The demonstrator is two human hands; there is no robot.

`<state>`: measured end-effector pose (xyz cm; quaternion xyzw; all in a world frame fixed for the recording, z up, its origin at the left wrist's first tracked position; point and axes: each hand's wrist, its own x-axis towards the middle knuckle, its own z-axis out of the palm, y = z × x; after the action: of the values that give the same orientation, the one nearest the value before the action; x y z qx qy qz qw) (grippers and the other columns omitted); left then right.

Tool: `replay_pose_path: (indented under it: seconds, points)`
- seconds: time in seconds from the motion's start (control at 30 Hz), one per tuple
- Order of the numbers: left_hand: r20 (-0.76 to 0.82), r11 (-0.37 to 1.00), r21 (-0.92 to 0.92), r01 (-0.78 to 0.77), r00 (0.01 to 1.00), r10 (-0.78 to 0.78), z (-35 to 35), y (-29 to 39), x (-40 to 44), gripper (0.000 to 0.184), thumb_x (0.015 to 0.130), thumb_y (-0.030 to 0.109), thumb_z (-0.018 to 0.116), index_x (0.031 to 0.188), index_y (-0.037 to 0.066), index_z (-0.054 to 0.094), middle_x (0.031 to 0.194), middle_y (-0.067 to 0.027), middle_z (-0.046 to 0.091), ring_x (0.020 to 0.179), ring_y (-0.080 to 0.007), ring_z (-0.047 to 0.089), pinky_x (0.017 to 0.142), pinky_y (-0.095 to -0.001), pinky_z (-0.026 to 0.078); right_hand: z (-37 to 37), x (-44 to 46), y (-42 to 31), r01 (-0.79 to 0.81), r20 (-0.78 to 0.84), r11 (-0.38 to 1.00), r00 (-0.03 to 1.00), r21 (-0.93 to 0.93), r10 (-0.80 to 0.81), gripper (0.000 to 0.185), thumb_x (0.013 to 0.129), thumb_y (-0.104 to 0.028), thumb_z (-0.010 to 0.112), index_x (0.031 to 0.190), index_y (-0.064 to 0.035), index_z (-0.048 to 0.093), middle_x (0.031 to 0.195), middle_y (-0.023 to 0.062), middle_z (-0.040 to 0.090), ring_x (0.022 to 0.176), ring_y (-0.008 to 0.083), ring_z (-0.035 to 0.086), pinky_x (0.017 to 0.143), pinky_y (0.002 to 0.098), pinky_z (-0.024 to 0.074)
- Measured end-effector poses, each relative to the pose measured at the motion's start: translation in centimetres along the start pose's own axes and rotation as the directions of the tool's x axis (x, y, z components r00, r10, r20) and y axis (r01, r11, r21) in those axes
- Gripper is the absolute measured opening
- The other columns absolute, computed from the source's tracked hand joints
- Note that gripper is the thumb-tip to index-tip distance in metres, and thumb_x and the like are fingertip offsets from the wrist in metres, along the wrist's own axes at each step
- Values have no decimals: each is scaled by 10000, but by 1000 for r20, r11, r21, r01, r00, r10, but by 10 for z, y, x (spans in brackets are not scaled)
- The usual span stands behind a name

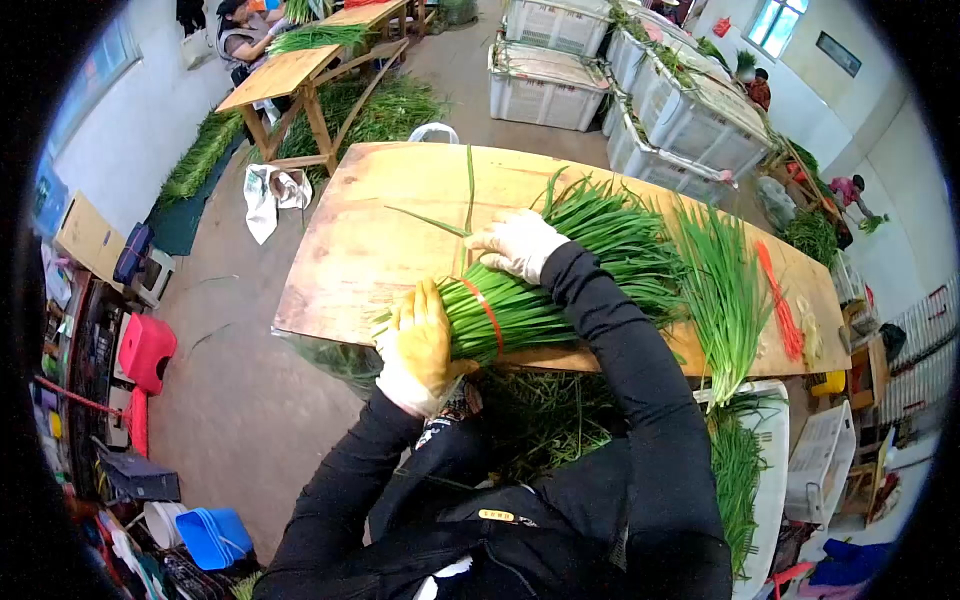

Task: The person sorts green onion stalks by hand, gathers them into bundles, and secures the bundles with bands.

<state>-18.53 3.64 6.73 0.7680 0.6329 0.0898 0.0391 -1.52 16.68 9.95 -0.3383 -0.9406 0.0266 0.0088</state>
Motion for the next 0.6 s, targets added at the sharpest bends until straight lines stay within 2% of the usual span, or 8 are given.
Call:
replay_pose_path:
  seconds: [0.03,0.1,0.13,0.23,0.33,0.43,0.57,0.6]
  points:
    - [-66,999,42,15,998,-12,9,1,-4,1104,488,486,738,1263,-81,194,1289,-194,312,1186,-292,317,984,-369,256,-1,2,1,-27,81,1000,996,-16,28,277,802,-273,510,1009,-100,573,848,131,569,849,289,530,769,362,410]
    - [-116,996,82,35,993,-26,24,2,-9,1109,478,487,733,1272,-69,194,1301,-173,303,1185,-282,317,988,-357,245,2,3,13,-98,159,902,987,420,33,259,794,-268,526,944,-72,604,845,139,572,847,296,532,761,353,412]
    - [-170,997,66,31,985,-19,27,3,-12,1111,471,478,736,1273,-68,194,1300,-172,304,1186,-281,315,990,-355,239,0,2,17,-107,166,885,986,453,34,248,783,-259,544,905,-55,616,841,146,571,840,293,536,751,342,415]
    - [-171,999,37,24,985,-17,22,4,-14,1115,449,455,742,1275,-61,200,1297,-167,311,1185,-275,314,992,-352,230,5,-1,23,63,-10,956,998,286,-63,161,771,-205,568,849,-72,614,685,103,530,687,263,527,637,340,421]
    - [-194,1000,21,17,981,-13,23,3,-13,1092,425,418,754,1269,-40,234,1273,-159,344,1171,-257,335,982,-347,253,-5,-2,19,148,-28,983,989,105,-146,115,764,-191,573,776,-80,599,678,88,505,674,253,502,625,337,413]
    - [-179,1000,9,-7,984,8,19,1,-13,1081,414,408,758,1260,-37,252,1266,-157,354,1167,-248,343,974,-339,267,-13,-5,21,82,103,976,989,202,-104,104,761,-176,580,788,-77,595,670,89,497,664,271,486,618,345,408]
    - [-231,996,77,-38,971,55,12,-3,-15,1072,429,416,758,1260,-33,252,1241,-149,377,1135,-248,376,947,-342,302,-2,-13,32,87,34,944,994,318,-103,153,794,-180,564,894,-70,598,715,76,539,682,223,525,632,307,431]
    - [-97,997,-41,-64,993,60,-3,-5,-14,1068,442,422,757,1264,-30,246,1225,-142,389,1110,-251,395,927,-344,320,-4,-11,35,-146,183,787,982,600,42,185,810,-181,551,947,-60,584,769,68,557,721,190,538,660,280,436]
